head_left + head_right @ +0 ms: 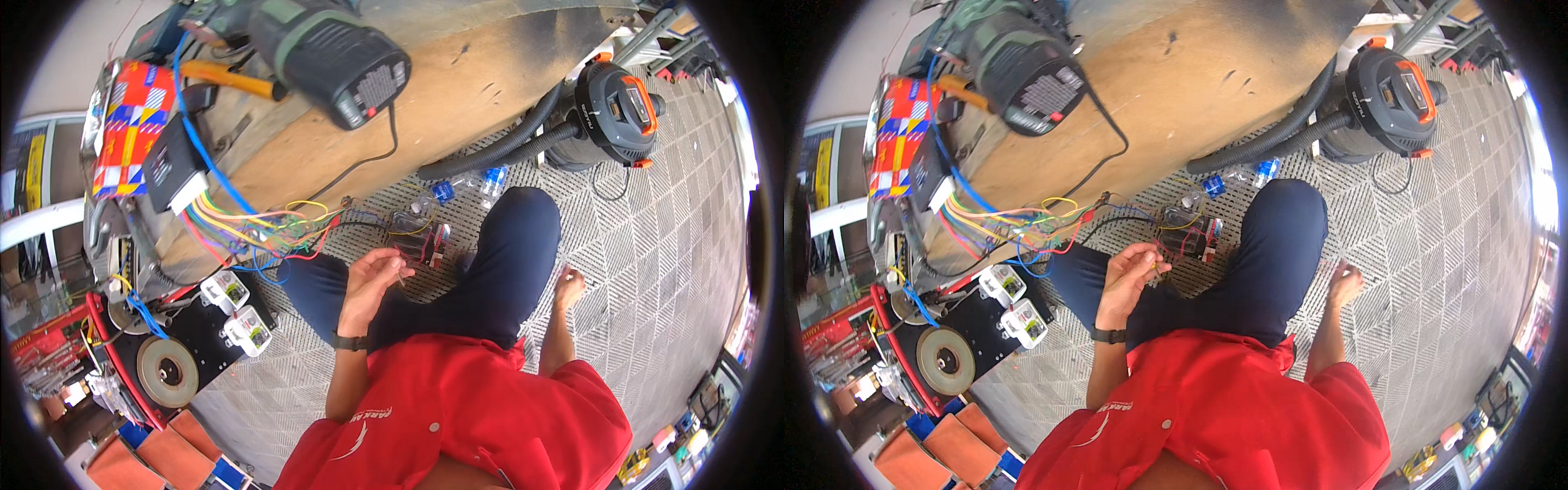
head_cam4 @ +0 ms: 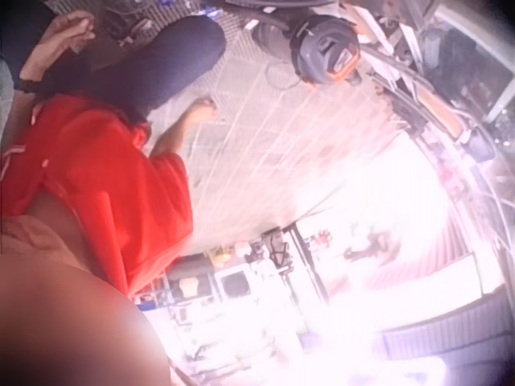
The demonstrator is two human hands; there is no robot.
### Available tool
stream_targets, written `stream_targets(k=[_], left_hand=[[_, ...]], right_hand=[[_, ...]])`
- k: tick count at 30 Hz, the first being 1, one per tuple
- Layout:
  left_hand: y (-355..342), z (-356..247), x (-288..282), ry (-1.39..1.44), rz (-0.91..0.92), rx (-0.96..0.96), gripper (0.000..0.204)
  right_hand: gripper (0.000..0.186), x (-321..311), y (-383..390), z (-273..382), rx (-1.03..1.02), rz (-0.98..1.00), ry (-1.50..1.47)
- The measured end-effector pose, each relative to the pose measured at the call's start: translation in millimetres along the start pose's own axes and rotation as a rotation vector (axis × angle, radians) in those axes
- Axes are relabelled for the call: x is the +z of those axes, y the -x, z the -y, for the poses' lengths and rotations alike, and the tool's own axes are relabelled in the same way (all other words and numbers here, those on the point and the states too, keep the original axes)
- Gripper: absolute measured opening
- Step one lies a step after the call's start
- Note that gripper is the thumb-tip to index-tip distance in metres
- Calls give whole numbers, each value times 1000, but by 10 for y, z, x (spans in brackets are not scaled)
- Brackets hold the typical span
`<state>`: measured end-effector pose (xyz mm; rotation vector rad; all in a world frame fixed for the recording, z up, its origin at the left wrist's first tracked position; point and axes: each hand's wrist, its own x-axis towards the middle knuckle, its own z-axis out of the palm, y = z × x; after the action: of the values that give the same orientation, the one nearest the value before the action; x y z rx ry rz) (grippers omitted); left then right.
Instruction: The person sits on the floor and repairs an electrical wiring harness by stripping wire ends, twisting them together, and securing the connections with heat-shrink tubing. The person uses a utility knife to strip insulation and a lighter to shrink the tubing.
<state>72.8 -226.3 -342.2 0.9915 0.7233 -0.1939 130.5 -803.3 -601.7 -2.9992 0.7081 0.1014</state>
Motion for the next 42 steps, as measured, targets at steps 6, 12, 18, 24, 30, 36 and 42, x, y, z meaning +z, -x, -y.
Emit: stream_targets(k=[6, 12, 18, 24, 30, 36, 42], left_hand=[[278, -273, 310, 2, 77, 310, 35], [150, -189, 431, -571, -386, 303, 18], [-209, -151, 498, -537, -506, 835, 24], [-93, -171, 545, -41, -217, 589, 19], [403, -251, 546, 173, -84, 504, 22], [786, -403, 655, 194, 56, 504, 21], [951, -368, 812, -230, -195, 818, 23]], right_hand=[[82, -193, -673, 509, 612, 100, -1891], [80, -1295, -916, 1611, -46, -45, -1605], [45, -1867, -1163, 2422, -500, -121, -1256], [74, -2932, -1032, 2646, -832, -59, -705], [51, -3674, -187, 2838, -1012, 196, -1760], [36, -3575, 998, 3220, -247, 869, -2323], [34, -3363, 1745, 3730, -769, 880, -1732]])
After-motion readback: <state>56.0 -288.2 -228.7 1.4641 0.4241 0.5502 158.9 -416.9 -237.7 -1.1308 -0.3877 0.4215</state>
